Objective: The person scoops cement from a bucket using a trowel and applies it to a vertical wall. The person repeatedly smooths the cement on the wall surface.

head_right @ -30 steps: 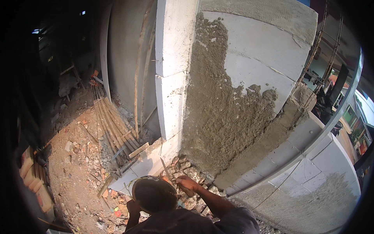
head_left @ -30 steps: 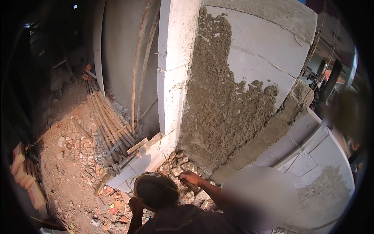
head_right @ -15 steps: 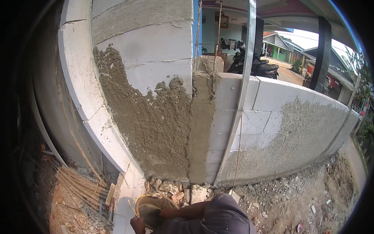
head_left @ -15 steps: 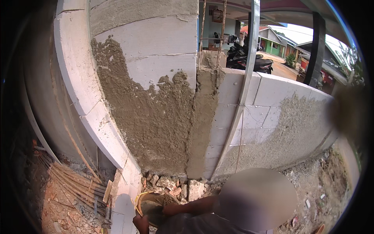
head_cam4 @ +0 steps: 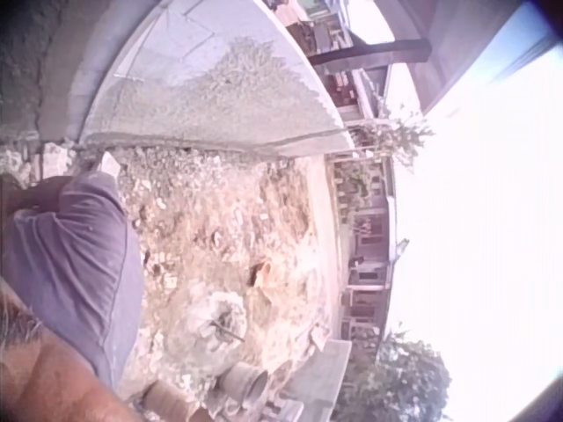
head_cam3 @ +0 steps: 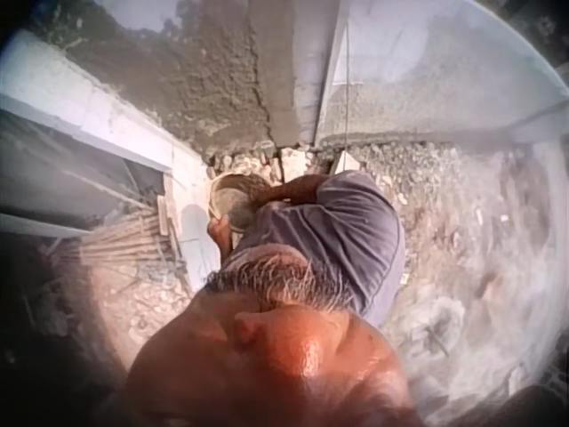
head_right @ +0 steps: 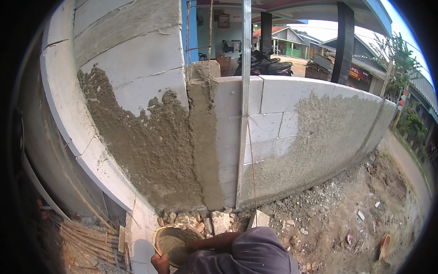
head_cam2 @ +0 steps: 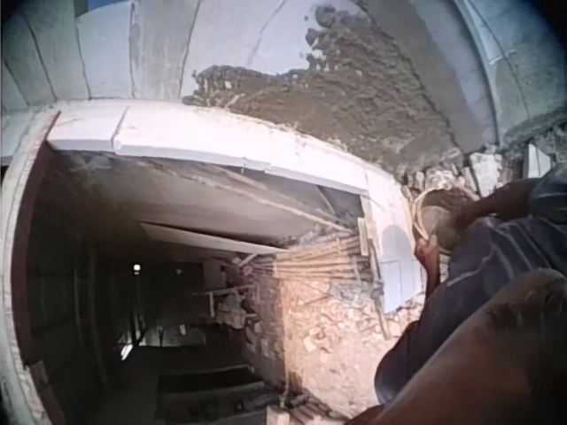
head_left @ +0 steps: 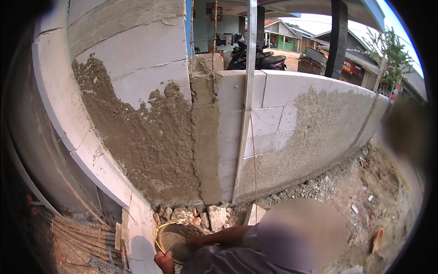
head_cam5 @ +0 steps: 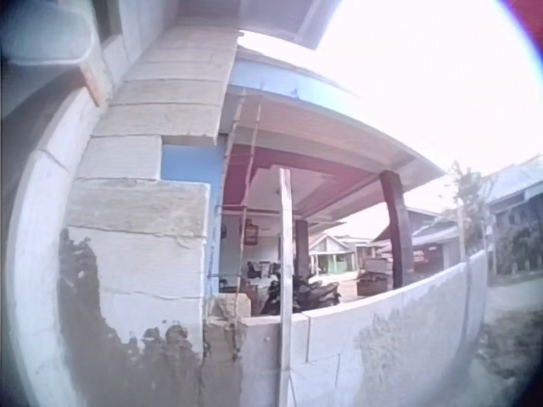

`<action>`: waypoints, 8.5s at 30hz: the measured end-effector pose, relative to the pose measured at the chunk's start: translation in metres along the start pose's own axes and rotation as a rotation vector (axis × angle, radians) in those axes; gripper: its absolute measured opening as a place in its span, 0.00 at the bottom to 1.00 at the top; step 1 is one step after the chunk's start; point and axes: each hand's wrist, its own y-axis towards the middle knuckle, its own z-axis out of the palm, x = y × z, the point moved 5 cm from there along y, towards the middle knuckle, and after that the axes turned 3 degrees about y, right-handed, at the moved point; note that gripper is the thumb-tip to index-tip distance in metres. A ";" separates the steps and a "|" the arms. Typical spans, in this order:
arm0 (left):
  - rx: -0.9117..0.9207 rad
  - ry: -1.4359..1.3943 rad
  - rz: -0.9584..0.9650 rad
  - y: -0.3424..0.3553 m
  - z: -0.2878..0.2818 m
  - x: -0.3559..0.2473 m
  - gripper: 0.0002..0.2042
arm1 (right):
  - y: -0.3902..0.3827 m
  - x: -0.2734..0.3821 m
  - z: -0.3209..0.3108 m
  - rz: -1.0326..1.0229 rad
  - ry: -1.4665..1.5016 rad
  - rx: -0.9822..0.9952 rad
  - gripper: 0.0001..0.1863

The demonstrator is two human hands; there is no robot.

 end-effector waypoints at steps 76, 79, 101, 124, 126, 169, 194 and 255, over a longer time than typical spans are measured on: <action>0.028 -0.001 -0.965 -0.019 -0.043 -0.010 0.12 | 0.015 0.034 0.004 -0.215 0.178 0.181 0.19; -0.059 -0.092 -1.094 -0.041 -0.068 0.002 0.11 | -0.018 0.079 -0.049 0.151 0.379 0.299 0.19; -0.385 -0.319 -1.356 -0.141 -0.076 0.055 0.11 | -0.050 0.271 -0.290 -0.480 -0.154 0.040 0.14; -0.104 -0.071 -1.127 -0.037 -0.056 0.013 0.11 | -0.003 0.047 -0.092 0.152 0.100 0.369 0.18; 0.025 0.049 -1.040 -0.021 -0.050 0.007 0.13 | 0.005 0.061 -0.093 0.276 -0.303 0.159 0.14; -0.458 -0.522 -1.272 -0.095 -0.067 0.043 0.07 | -0.040 0.186 -0.243 -0.299 -0.136 0.028 0.14; -0.068 -0.179 -1.085 -0.018 -0.055 0.005 0.11 | -0.065 0.037 -0.099 0.081 0.616 0.222 0.16; -0.404 -0.437 -1.268 -0.099 -0.064 0.048 0.09 | -0.045 0.108 -0.178 -0.276 -0.175 -0.045 0.15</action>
